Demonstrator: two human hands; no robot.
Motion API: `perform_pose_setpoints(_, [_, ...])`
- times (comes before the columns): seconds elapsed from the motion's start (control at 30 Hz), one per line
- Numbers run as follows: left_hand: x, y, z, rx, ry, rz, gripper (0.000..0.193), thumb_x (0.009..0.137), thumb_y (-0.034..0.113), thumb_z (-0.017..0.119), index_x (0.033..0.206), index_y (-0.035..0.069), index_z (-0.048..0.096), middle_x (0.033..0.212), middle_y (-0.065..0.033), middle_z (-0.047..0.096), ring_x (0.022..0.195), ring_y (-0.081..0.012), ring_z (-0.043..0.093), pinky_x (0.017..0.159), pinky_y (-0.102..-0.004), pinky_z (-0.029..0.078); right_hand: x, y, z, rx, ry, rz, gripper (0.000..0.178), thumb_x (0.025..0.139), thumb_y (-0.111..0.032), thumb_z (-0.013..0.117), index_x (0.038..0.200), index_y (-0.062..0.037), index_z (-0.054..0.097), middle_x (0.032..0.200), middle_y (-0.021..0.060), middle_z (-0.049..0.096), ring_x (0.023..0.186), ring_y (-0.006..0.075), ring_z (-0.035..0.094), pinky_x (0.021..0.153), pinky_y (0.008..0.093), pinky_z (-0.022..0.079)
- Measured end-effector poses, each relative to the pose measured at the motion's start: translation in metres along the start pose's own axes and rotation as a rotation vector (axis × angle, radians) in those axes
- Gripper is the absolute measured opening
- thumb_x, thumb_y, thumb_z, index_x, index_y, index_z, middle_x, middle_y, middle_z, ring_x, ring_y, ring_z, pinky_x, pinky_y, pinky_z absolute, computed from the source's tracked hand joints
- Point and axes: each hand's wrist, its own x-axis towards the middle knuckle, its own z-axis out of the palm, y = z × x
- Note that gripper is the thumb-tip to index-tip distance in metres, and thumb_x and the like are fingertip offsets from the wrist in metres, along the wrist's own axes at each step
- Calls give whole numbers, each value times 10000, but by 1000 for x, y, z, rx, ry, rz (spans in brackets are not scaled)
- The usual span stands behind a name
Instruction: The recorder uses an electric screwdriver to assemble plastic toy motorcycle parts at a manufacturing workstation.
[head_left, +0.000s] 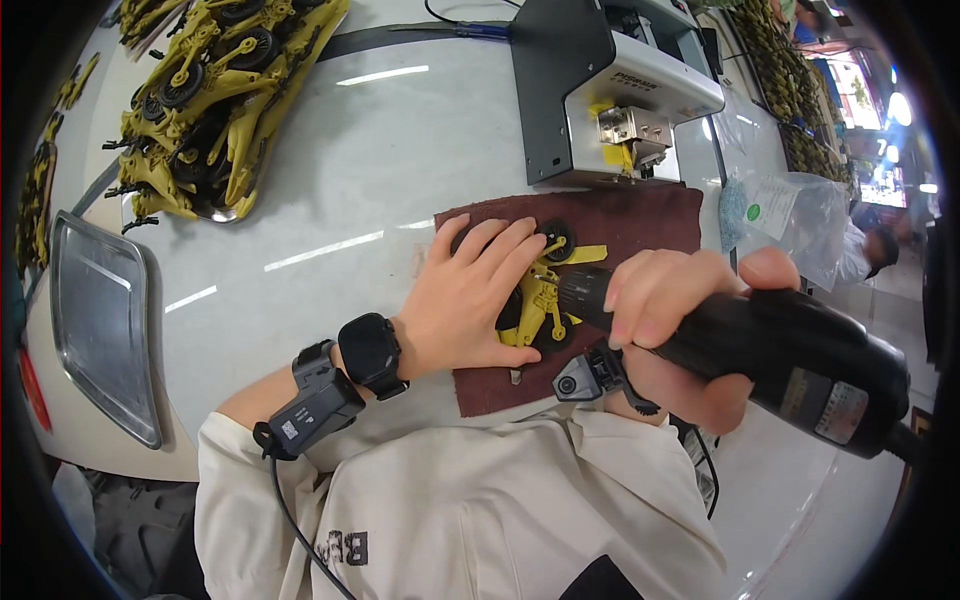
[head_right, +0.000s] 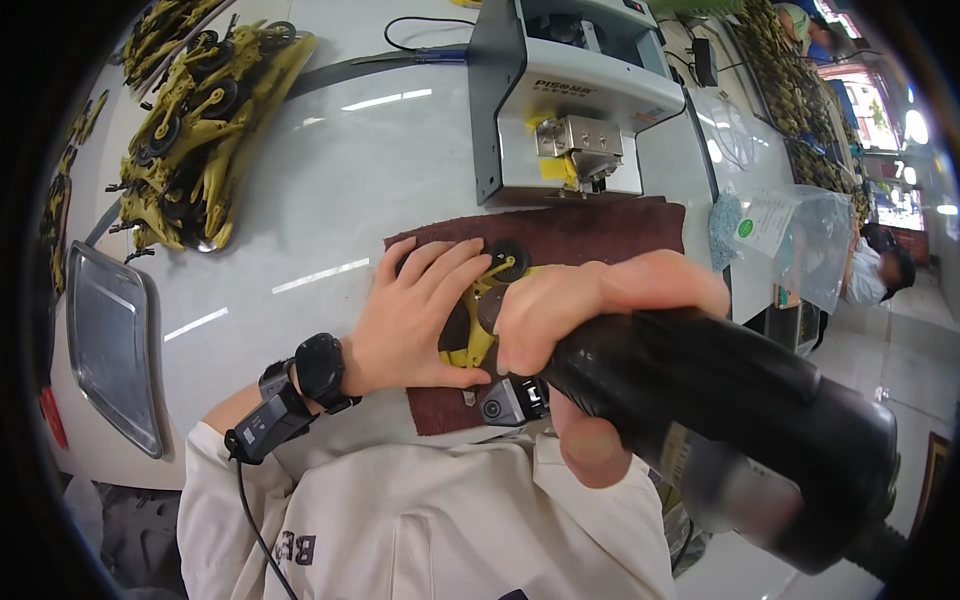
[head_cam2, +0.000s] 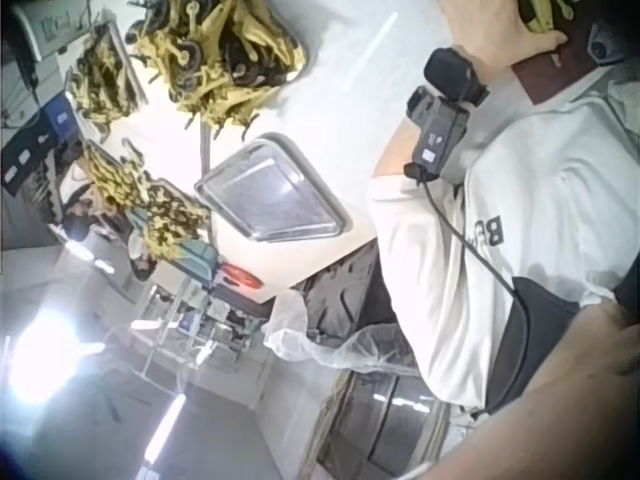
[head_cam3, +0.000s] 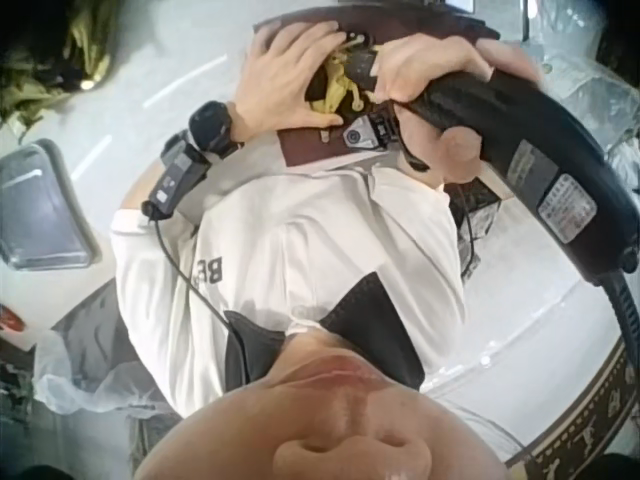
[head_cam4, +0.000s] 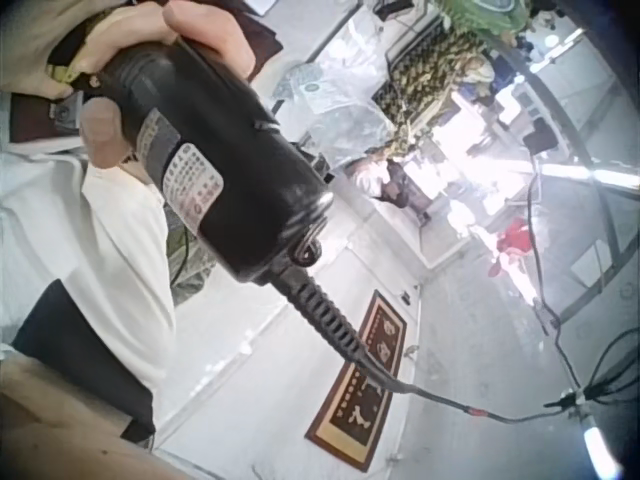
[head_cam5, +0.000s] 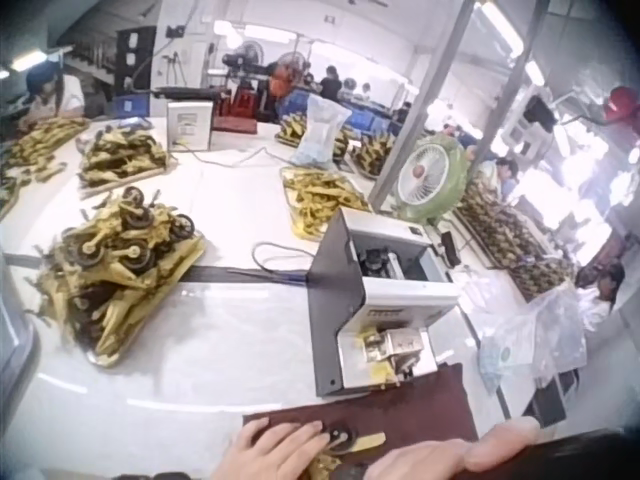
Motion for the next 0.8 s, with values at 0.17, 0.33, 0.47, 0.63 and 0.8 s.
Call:
perform_pose_setpoints(0.17, [3,2,-1,-11,-4,7,939,545,488,780,1293,49,418,1347,-116,425,1212,-295,399,1047,-474,238,-4,14,-1,-121,83,120,646,844,-455,626,1238,-65,295,710,99,538,563,217,533,586,360,446])
perform_pose_setpoints(0.33, [4,1,0,2,12,31,935,544,481,784,1280,32,424,1339,-132,422,1207,-295,398,1047,-474,246,0,28,8,-124,118,118,583,834,-423,654,1159,-53,342,690,99,536,550,215,528,573,361,451])
perform_pose_setpoints(0.47, [-2,-2,2,22,-2,8,921,554,499,765,1278,34,436,1344,-127,429,1211,-294,398,1039,-480,239,0,22,10,-89,138,64,520,827,-358,678,1129,-57,381,691,102,553,544,217,540,557,367,454])
perform_pose_setpoints(0.63, [1,3,-3,46,7,30,942,562,544,750,1286,32,432,1350,-126,434,1200,-304,412,1024,-491,253,49,-30,-35,-298,521,-104,487,821,-538,466,782,-56,528,589,43,447,549,164,447,644,338,363])
perform_pose_setpoints(0.8, [2,2,0,49,-16,19,939,571,539,750,1290,32,422,1355,-129,426,1200,-303,411,1023,-494,253,88,7,-50,-607,552,-148,334,892,-336,481,975,-12,480,595,77,484,510,181,462,560,333,418])
